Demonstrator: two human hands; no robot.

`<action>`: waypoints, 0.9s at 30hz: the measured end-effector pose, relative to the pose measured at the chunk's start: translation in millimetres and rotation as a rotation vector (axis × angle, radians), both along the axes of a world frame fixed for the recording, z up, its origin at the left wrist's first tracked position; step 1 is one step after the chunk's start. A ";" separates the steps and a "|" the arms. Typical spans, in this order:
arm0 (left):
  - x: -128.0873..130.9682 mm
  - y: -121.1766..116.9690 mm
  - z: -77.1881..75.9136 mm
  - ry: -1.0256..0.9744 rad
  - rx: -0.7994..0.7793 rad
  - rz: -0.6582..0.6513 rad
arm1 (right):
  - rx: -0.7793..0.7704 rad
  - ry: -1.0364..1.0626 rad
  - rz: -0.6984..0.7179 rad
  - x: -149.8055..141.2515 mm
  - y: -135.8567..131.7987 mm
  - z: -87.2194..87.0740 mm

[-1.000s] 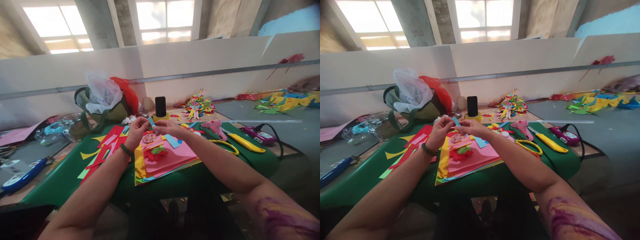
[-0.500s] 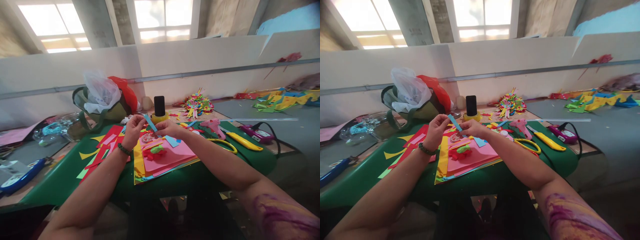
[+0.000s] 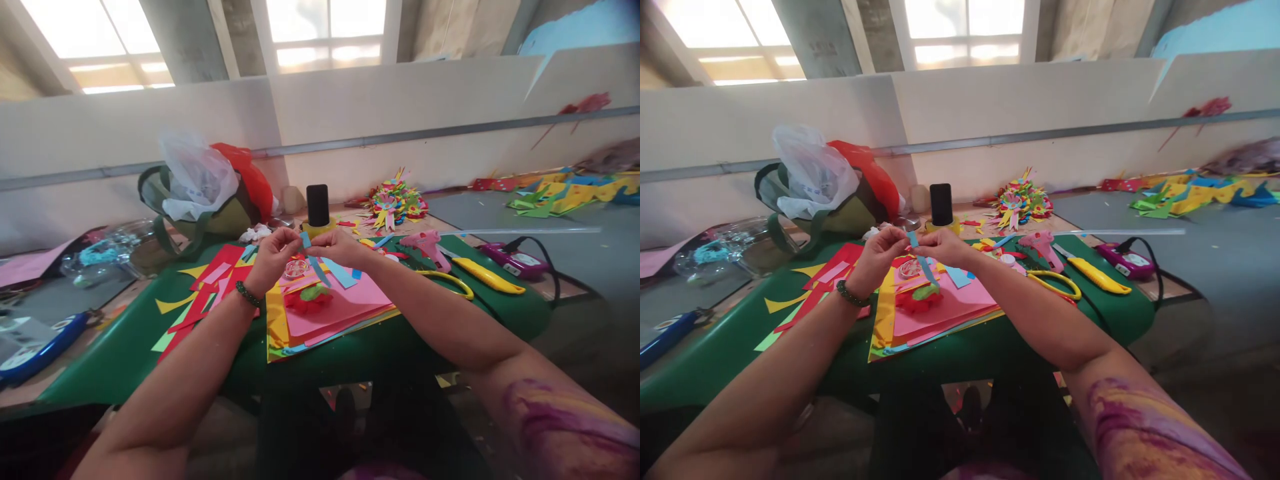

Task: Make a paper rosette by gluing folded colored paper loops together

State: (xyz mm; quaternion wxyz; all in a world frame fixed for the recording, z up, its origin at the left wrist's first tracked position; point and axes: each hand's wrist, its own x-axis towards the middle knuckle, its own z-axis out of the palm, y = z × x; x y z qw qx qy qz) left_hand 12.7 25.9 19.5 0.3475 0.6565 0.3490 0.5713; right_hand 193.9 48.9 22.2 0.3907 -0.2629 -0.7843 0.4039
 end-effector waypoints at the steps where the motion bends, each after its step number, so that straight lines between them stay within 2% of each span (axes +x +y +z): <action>1: 1.1 -0.3 -0.7 0.005 0.003 0.000 | 0.023 0.002 -0.034 0.0 1.3 -0.4; 6: 8.3 -1.7 -8.0 0.074 -0.016 -0.007 | 0.037 0.112 -0.244 -2.0 5.9 -3.5; 10: 16.3 -0.8 -17.5 0.151 -0.003 0.000 | -0.012 0.167 -0.298 -10.2 3.0 -6.8; 17: 16.7 0.1 -19.1 0.253 0.093 0.029 | 0.148 0.104 -0.398 -11.9 4.6 -11.1; 22: 11.3 -2.4 -10.6 0.316 0.110 0.096 | 0.134 0.132 -0.265 -4.8 5.8 -7.2; 27: 8.0 -5.1 -1.7 0.381 0.162 0.062 | 0.071 0.213 -0.108 -0.3 7.5 -0.5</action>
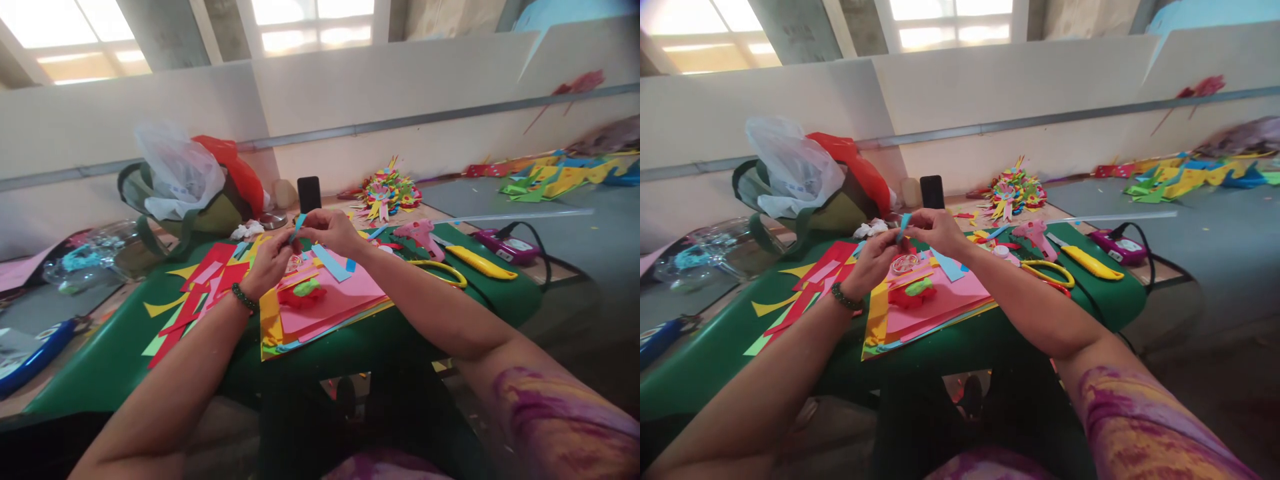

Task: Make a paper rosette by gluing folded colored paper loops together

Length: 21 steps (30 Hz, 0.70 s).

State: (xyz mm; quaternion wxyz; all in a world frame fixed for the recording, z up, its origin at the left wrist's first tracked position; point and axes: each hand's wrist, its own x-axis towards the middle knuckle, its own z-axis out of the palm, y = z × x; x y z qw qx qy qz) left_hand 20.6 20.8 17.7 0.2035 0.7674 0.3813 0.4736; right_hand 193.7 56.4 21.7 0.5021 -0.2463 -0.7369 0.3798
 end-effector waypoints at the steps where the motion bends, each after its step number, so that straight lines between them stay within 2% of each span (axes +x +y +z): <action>1: -0.3 -0.6 1.3 0.004 0.003 0.003 | -0.004 -0.004 -0.002 0.8 0.4 1.0; 5: 0.1 -2.9 4.4 -0.012 -0.019 0.008 | -0.054 -0.022 -0.042 2.9 -0.6 3.5; 8: 2.0 -3.5 4.4 -0.055 -0.052 0.012 | -0.075 -0.010 -0.013 3.3 -4.4 5.5; 16: 2.5 2.2 -2.8 -0.141 -0.116 -0.053 | -0.142 0.005 -0.021 3.9 -7.2 9.1; 21: 2.0 0.7 -6.1 -0.106 -0.105 -0.094 | -0.022 -0.067 -0.133 1.8 -5.0 6.5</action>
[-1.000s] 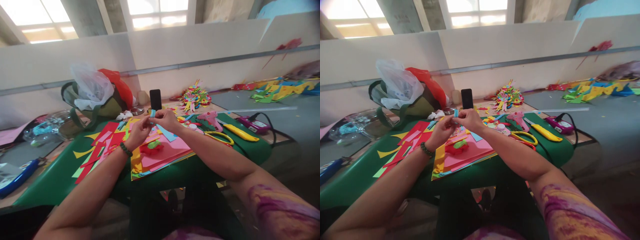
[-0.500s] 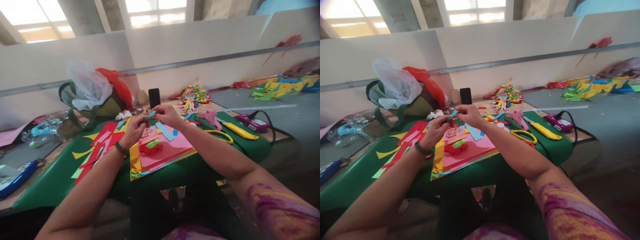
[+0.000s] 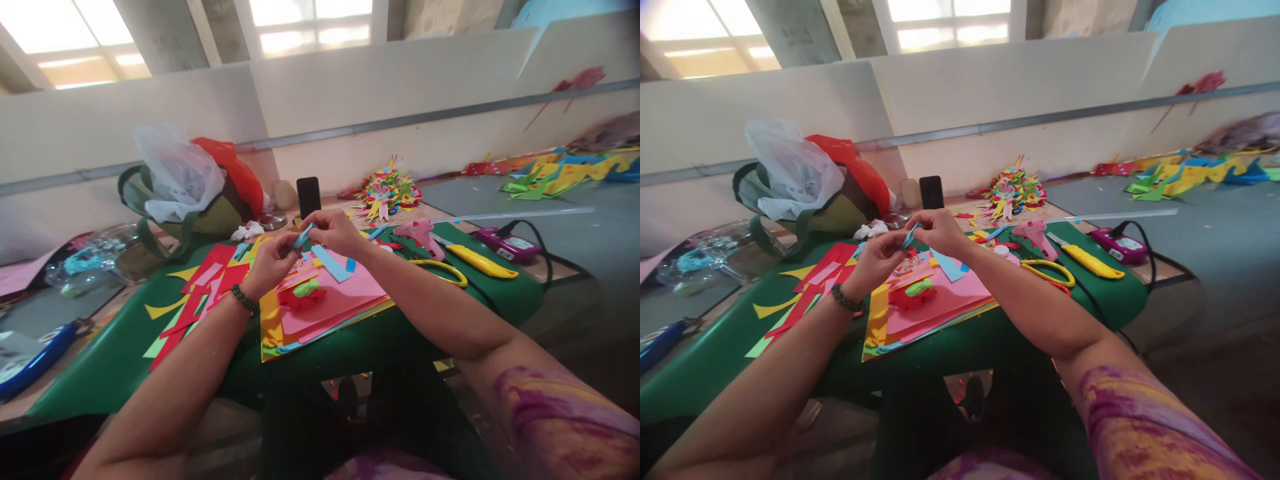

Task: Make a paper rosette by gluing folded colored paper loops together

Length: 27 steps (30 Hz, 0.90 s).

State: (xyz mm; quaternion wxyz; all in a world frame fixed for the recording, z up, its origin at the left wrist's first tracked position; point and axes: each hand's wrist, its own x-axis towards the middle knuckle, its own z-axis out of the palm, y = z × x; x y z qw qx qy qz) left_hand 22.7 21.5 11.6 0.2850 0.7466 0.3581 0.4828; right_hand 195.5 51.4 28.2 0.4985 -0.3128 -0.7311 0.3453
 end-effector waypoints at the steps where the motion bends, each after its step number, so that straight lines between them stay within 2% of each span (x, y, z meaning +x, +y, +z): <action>1: 0.5 -1.1 0.0 0.012 -0.005 -0.003 | 0.039 -0.027 -0.020 -0.6 -0.2 -0.6; 4: 1.5 -3.4 0.5 0.030 -0.010 0.025 | 0.111 -0.091 -0.024 -0.9 -1.5 -1.5; 6: 0.0 -2.6 0.9 0.017 -0.044 0.038 | 0.100 -0.108 0.015 1.1 -1.5 -1.1; 13: -15.8 2.8 6.5 0.089 -0.383 -0.101 | -0.025 -0.041 0.198 15.8 10.5 3.6; 19: -21.5 1.2 12.2 0.045 -0.491 -0.092 | -0.008 0.011 0.190 16.6 14.3 3.6; 23: -26.5 4.2 13.7 0.085 -0.501 -0.084 | -0.027 0.039 0.155 19.2 14.5 4.8; 27: -35.2 6.0 19.6 0.185 -0.510 -0.155 | -0.021 0.055 0.101 25.6 20.0 6.3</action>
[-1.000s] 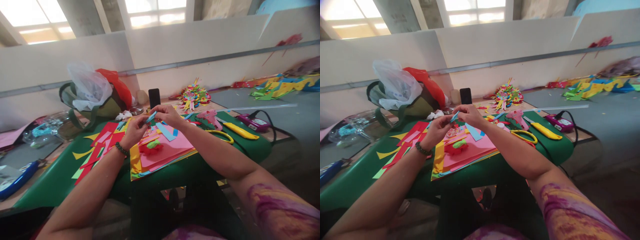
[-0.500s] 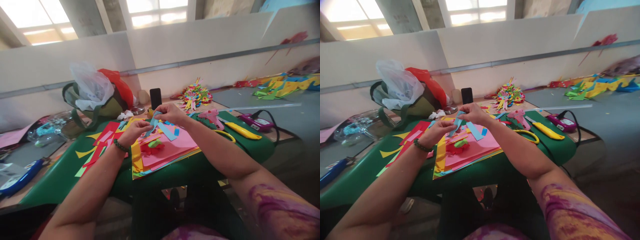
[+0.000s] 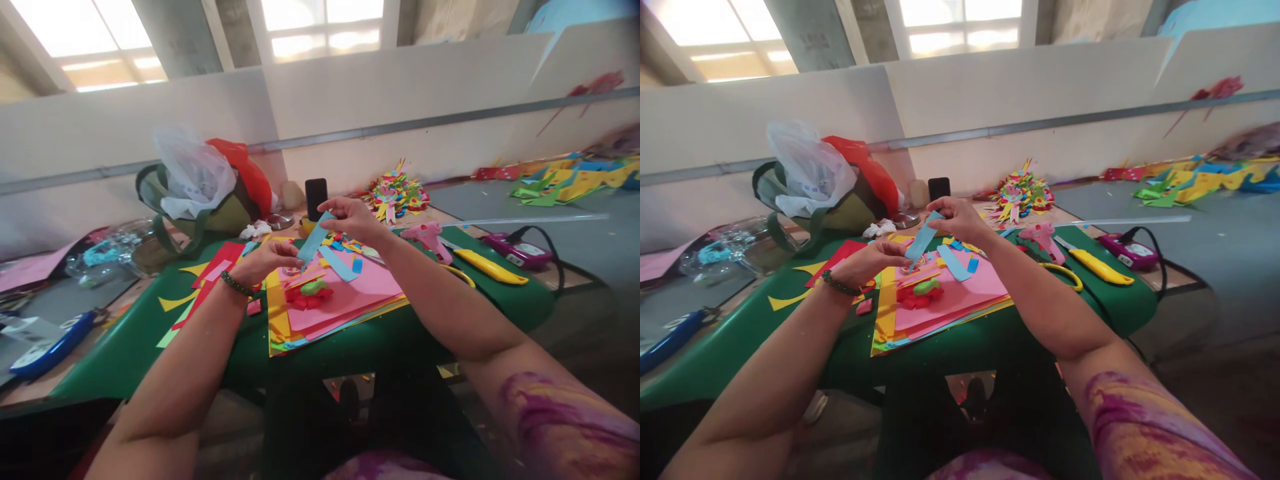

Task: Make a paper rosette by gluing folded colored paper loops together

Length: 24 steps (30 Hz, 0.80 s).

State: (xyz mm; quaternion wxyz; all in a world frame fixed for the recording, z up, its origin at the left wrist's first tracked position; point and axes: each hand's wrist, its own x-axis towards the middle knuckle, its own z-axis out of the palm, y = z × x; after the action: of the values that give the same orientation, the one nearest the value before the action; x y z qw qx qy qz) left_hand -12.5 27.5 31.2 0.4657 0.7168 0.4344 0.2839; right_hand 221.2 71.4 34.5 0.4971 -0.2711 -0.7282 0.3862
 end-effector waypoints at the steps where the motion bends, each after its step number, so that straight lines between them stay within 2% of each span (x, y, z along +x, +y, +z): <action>1: -2.1 0.0 2.0 0.027 -0.002 -0.031 | -0.002 0.004 -0.010 1.0 1.3 0.2; 5: -4.0 -0.3 5.4 0.015 0.073 -0.068 | 0.003 -0.008 -0.011 -1.7 -0.8 -0.7; 8: 2.9 -0.7 0.5 -0.061 0.117 -0.041 | 0.006 -0.025 0.017 -9.6 -8.1 -3.9; 13: 11.0 -1.9 -7.4 -0.043 0.095 -0.010 | -0.033 -0.029 0.022 -15.7 -10.5 -8.9; 15: 9.2 -1.9 -6.6 -0.062 0.090 -0.019 | -0.066 -0.014 -0.015 -13.7 -6.9 -8.2; 20: 3.4 -0.7 -2.6 -0.167 0.030 0.023 | -0.100 0.126 -0.211 -7.2 0.3 -1.8; 22: 3.3 -0.2 -2.6 -0.212 0.000 0.038 | -0.102 0.076 -0.208 -6.5 -0.2 -0.3; 24: 3.8 0.0 -2.8 -0.244 -0.028 0.057 | -0.095 -0.089 -0.196 -6.3 -1.5 -0.7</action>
State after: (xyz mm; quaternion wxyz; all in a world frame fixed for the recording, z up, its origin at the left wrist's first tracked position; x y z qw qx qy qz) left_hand -8.6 27.4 28.4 0.5170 0.6577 0.3984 0.3760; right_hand 214.9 69.9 33.8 0.4862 -0.3811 -0.7005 0.3573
